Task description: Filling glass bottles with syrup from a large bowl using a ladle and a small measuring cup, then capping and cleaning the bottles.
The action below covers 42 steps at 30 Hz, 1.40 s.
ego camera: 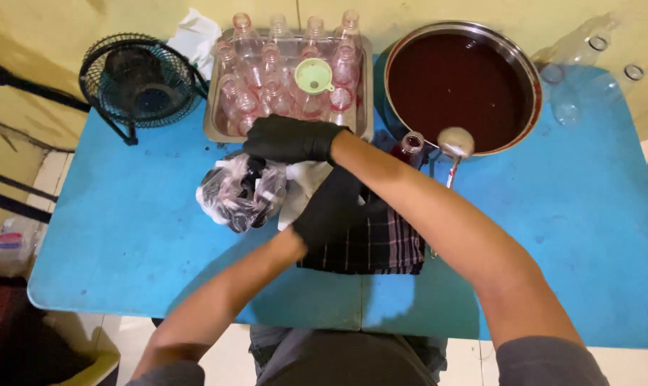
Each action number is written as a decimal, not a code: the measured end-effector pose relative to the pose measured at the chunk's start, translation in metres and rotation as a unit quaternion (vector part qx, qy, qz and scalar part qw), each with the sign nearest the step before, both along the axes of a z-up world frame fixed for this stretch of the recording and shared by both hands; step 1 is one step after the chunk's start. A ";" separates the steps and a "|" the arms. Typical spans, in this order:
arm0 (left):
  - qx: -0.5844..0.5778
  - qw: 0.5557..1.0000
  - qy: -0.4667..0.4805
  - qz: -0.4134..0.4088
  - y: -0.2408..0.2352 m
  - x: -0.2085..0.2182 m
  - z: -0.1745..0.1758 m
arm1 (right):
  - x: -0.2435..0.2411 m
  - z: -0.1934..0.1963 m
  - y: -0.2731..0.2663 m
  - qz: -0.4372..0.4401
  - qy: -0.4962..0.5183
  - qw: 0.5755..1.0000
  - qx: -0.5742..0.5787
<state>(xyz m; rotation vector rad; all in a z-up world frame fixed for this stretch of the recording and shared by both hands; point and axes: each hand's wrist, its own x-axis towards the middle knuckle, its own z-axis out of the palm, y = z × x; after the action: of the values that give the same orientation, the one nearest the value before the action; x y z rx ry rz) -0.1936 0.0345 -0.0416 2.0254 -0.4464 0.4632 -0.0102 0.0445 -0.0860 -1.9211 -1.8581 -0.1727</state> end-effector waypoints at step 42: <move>0.081 0.990 -0.101 0.056 0.070 0.014 0.068 | -0.152 0.224 -0.218 -0.337 0.116 0.932 0.061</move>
<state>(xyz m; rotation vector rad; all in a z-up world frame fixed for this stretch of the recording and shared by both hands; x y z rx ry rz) -0.1795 0.1041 0.0266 2.1769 -0.5081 0.7265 -0.1621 -0.1731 0.1384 -2.2982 -0.9591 -0.2545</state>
